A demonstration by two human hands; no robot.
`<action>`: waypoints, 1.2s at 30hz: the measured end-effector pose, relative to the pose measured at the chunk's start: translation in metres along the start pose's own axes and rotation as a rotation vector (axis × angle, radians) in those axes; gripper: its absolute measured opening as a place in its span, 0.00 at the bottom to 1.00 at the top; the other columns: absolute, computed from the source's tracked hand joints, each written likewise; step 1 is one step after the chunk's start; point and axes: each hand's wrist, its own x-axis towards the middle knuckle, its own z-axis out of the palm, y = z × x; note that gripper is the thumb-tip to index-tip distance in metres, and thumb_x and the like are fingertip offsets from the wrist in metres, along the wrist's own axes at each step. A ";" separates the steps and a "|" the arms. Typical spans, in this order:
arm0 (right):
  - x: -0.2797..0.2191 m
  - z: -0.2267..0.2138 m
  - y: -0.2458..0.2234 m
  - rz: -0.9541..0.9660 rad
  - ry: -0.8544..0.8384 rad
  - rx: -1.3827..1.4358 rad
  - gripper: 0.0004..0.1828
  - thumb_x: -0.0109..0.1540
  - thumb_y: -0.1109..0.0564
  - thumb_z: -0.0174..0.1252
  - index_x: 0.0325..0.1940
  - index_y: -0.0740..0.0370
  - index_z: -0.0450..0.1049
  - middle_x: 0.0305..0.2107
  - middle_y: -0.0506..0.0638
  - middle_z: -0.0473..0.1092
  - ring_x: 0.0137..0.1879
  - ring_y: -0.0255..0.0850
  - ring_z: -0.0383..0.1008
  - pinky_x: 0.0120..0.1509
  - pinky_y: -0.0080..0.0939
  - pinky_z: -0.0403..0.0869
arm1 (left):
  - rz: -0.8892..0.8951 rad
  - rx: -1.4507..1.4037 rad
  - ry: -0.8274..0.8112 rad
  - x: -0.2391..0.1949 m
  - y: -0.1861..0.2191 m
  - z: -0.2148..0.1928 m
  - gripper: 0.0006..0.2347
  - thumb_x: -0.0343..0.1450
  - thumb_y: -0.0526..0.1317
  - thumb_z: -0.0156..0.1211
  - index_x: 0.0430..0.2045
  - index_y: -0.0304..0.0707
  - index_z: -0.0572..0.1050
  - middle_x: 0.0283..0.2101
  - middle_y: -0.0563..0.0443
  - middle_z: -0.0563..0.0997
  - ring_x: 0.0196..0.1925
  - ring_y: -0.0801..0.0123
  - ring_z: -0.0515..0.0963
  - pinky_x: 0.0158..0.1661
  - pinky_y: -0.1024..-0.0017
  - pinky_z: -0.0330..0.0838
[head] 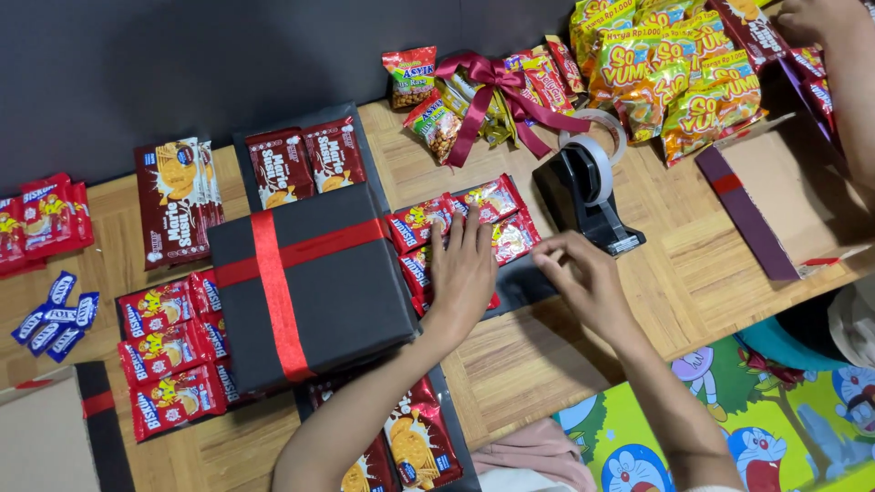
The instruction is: Assembling a gift box by arranging and taping various snack packets around a central gift box.
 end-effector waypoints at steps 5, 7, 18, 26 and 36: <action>0.050 0.017 -0.002 -0.099 -0.056 -0.088 0.04 0.64 0.61 0.64 0.43 0.60 0.80 0.31 0.55 0.75 0.44 0.53 0.76 0.47 0.48 0.76 | -0.019 -0.022 0.001 0.000 0.001 0.003 0.15 0.77 0.42 0.51 0.56 0.37 0.68 0.66 0.35 0.66 0.71 0.47 0.64 0.67 0.39 0.45; 0.057 0.021 0.002 -0.093 -0.080 -0.092 0.05 0.65 0.61 0.63 0.44 0.62 0.79 0.31 0.57 0.75 0.45 0.54 0.75 0.47 0.50 0.76 | -0.027 -0.015 0.000 0.000 0.002 0.006 0.15 0.77 0.42 0.51 0.56 0.38 0.68 0.66 0.35 0.66 0.71 0.47 0.63 0.67 0.40 0.45; 0.062 0.030 0.014 -0.119 -0.114 -0.200 0.05 0.67 0.57 0.60 0.44 0.61 0.78 0.34 0.55 0.75 0.52 0.56 0.73 0.56 0.54 0.72 | -0.046 0.020 0.043 0.001 0.004 0.012 0.14 0.76 0.43 0.51 0.54 0.40 0.67 0.66 0.38 0.66 0.70 0.49 0.63 0.68 0.40 0.47; 0.057 0.035 0.026 -0.159 -0.095 -0.253 0.04 0.67 0.55 0.60 0.45 0.56 0.77 0.33 0.51 0.74 0.52 0.52 0.73 0.55 0.51 0.73 | -0.041 0.014 0.091 0.001 0.003 0.022 0.13 0.76 0.43 0.51 0.53 0.40 0.68 0.66 0.37 0.66 0.70 0.47 0.64 0.67 0.38 0.47; 0.057 0.038 0.022 -0.234 -0.066 -0.271 0.04 0.67 0.57 0.61 0.46 0.56 0.76 0.38 0.49 0.75 0.53 0.52 0.72 0.54 0.49 0.74 | -0.037 0.021 0.139 0.001 0.003 0.025 0.13 0.75 0.43 0.50 0.52 0.40 0.69 0.65 0.37 0.68 0.69 0.47 0.66 0.66 0.38 0.49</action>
